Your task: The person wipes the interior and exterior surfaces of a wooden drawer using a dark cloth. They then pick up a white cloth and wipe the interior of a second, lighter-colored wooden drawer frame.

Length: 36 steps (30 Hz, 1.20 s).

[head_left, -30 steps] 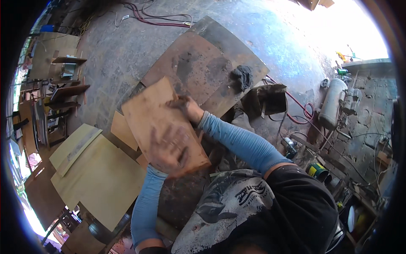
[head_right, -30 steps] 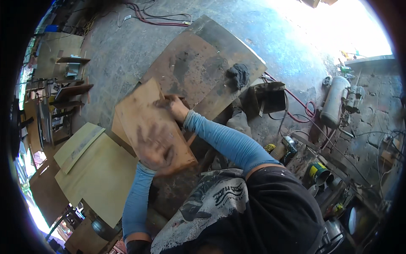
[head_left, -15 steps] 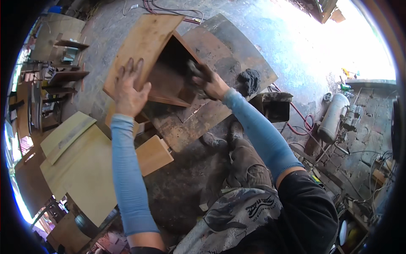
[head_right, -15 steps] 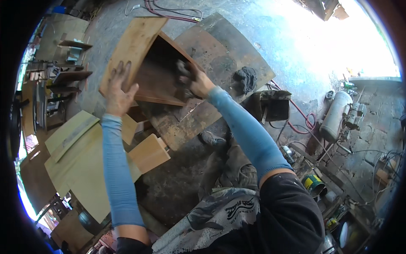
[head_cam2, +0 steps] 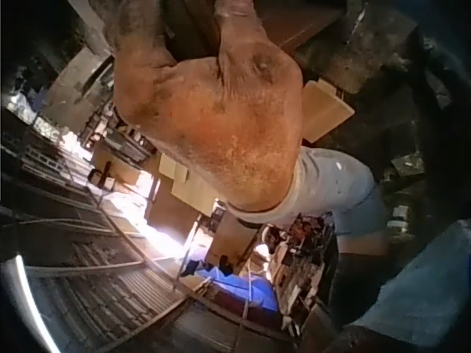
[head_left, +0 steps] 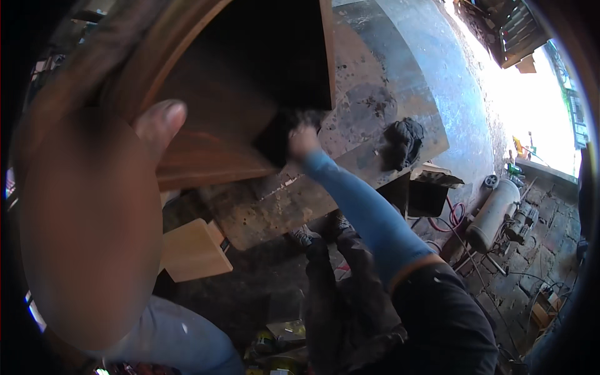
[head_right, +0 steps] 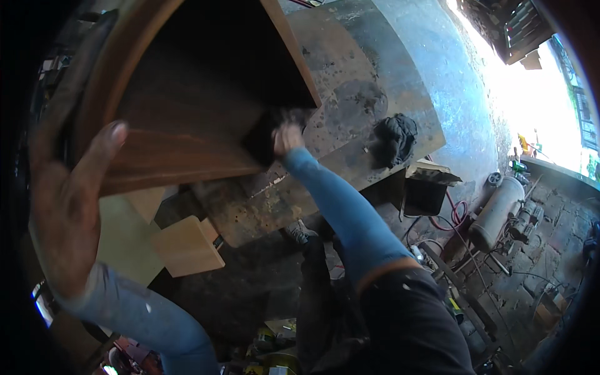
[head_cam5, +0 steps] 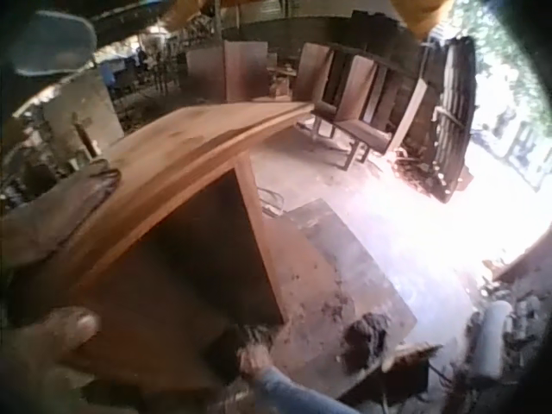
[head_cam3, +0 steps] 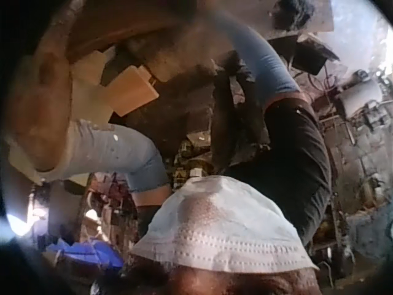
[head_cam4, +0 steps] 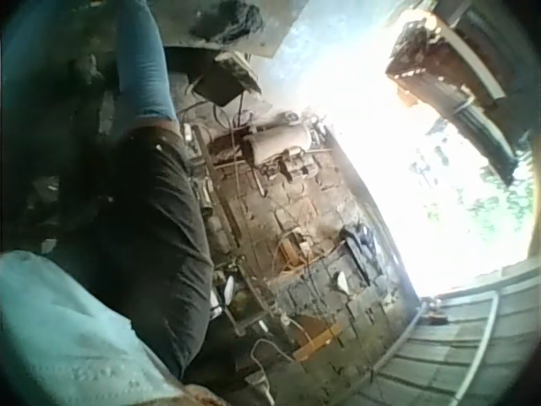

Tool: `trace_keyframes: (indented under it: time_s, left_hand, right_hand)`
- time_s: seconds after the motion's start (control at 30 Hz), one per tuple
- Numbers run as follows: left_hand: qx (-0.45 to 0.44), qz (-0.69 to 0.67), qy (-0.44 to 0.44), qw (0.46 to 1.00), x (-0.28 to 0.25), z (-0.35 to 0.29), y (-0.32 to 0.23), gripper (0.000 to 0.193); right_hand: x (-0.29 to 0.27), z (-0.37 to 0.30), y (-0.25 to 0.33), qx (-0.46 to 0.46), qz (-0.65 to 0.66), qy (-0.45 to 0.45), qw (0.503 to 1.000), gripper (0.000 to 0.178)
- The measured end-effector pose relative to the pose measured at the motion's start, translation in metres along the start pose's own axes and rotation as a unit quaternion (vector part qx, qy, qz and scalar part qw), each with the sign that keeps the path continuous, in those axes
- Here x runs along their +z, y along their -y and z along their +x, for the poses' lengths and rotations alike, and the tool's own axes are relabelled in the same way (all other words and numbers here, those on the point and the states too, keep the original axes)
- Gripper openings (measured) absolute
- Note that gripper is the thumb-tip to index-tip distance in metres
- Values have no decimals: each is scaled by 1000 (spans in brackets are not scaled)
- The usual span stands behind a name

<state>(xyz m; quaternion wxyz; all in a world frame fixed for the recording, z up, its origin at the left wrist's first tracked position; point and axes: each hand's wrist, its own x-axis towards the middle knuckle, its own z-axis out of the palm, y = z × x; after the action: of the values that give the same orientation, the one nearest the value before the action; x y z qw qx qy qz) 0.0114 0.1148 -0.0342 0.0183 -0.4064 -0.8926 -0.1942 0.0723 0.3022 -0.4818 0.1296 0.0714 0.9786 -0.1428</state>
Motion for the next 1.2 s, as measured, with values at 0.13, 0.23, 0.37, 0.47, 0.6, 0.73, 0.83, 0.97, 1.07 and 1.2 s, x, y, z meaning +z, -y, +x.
trace_keyframes:
  time_s: [0.13,0.23,0.37,0.47,0.6,0.73,0.83,0.97,1.07,1.2]
  left_hand:
    - [-17,-11,-5,1000,0,-6,9,47]
    - [-36,-1,10,999,-7,-13,16,46]
    - [-18,-15,20,1000,-12,-12,22,44]
    - [8,-40,42,998,-13,-4,15,44]
    - [-123,24,-9,992,-15,-15,1,46]
    - [-52,-34,-17,998,-7,-4,21,47]
    - [-74,34,-9,997,-11,-1,24,48]
    - [-83,28,-14,996,-17,-7,38,49]
    - [-67,6,-13,998,-9,9,35,49]
    - [-81,11,7,997,-19,13,33,50]
  right_hand:
    - [16,-25,-32,-198,-85,-156,964,48]
    - [-50,-22,8,-94,-222,146,959,40]
    - [-24,-29,-9,-103,-218,-21,970,37]
    - [-9,42,-31,7,-16,126,992,41]
    - [-57,-18,22,-116,-196,91,969,41]
    - [-20,12,-7,25,-25,50,998,42]
    - [-13,-28,33,-81,-65,88,991,41]
    - [-16,-64,17,-388,32,-69,918,39]
    - [-3,-31,22,-301,-48,11,952,43]
    - [-19,-39,37,-265,146,28,953,46]
